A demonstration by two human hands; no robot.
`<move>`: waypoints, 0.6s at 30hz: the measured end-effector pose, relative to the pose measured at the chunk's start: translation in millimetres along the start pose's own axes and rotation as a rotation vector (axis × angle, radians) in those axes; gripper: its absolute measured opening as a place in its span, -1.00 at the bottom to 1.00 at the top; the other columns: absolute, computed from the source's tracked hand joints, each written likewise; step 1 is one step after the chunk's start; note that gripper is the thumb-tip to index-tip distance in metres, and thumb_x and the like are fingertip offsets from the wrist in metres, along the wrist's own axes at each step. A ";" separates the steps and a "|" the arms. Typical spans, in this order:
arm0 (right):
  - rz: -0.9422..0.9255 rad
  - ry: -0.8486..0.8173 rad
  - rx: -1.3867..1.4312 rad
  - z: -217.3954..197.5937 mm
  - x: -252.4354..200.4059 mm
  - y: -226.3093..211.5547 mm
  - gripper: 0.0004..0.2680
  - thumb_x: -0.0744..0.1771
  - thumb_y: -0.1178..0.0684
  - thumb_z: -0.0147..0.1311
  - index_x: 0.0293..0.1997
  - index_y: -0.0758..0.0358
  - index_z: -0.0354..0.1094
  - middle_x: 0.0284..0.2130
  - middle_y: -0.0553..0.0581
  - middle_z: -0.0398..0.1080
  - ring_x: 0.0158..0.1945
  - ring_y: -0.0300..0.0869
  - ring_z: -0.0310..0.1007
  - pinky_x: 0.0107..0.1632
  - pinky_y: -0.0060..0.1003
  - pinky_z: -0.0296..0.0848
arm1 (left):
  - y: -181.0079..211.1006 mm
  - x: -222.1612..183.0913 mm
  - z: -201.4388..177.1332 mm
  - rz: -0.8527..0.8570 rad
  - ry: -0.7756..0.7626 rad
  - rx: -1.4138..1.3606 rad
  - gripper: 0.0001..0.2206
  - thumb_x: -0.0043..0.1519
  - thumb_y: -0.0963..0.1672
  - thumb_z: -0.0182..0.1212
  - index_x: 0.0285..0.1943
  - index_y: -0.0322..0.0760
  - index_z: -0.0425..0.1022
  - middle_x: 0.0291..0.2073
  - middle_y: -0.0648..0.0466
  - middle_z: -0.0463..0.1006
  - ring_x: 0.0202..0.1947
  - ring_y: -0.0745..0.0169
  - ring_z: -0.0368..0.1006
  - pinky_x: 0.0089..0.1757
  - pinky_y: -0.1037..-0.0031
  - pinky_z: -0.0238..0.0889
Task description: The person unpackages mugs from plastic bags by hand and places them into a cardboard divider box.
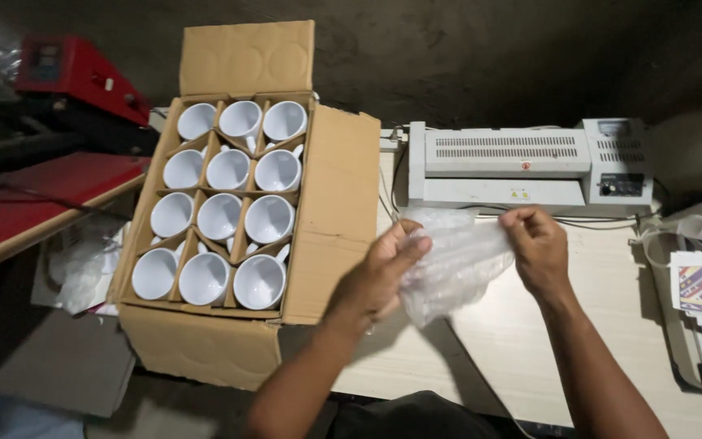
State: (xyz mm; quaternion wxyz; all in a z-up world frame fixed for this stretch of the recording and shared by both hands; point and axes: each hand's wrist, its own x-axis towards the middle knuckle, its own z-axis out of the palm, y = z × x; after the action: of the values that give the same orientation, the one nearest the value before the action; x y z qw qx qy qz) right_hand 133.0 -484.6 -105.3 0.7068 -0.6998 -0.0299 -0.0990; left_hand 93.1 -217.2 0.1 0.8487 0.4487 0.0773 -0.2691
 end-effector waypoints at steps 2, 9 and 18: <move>-0.010 0.059 0.085 4.4 12.1 -8.3 -0.91 0.44 0.10 0.11 -0.11 0.29 0.39 -0.26 -0.03 0.43 -0.23 -0.38 0.35 -0.14 -0.50 0.37 | 1.7 10.5 -25.8 0.161 -0.191 -0.056 -0.75 0.26 -0.11 0.27 0.05 -0.19 0.34 -0.17 0.15 0.54 -0.16 0.42 0.50 -0.18 0.51 0.50; -0.023 0.087 0.185 24.8 33.5 -18.6 -0.83 0.53 0.09 0.13 -0.15 0.35 0.31 -0.36 -0.02 0.28 -0.28 -0.34 0.16 -0.21 -0.46 0.19 | 6.5 22.3 -67.2 0.303 -0.157 0.400 -0.63 0.30 -0.18 0.27 0.30 -0.25 0.42 -0.11 0.08 0.52 -0.22 0.48 0.41 -0.28 0.67 0.31; -0.698 -0.223 -0.702 125.2 -21.5 -115.4 -0.55 0.13 0.11 0.40 0.04 0.31 0.25 -0.08 0.27 0.43 0.03 0.11 0.46 0.18 -0.03 0.41 | 8.5 21.5 -56.6 0.587 0.195 0.212 -0.74 0.33 -0.11 0.13 0.14 -0.23 0.24 -0.19 0.17 0.41 -0.32 0.48 0.31 -0.43 0.64 0.28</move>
State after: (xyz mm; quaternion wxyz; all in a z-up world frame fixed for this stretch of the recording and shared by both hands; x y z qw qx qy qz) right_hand 103.1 -358.0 6.6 0.3460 -0.8499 -0.3021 -0.2582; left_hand 121.9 -176.2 -35.0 0.8272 0.5613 -0.0029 0.0248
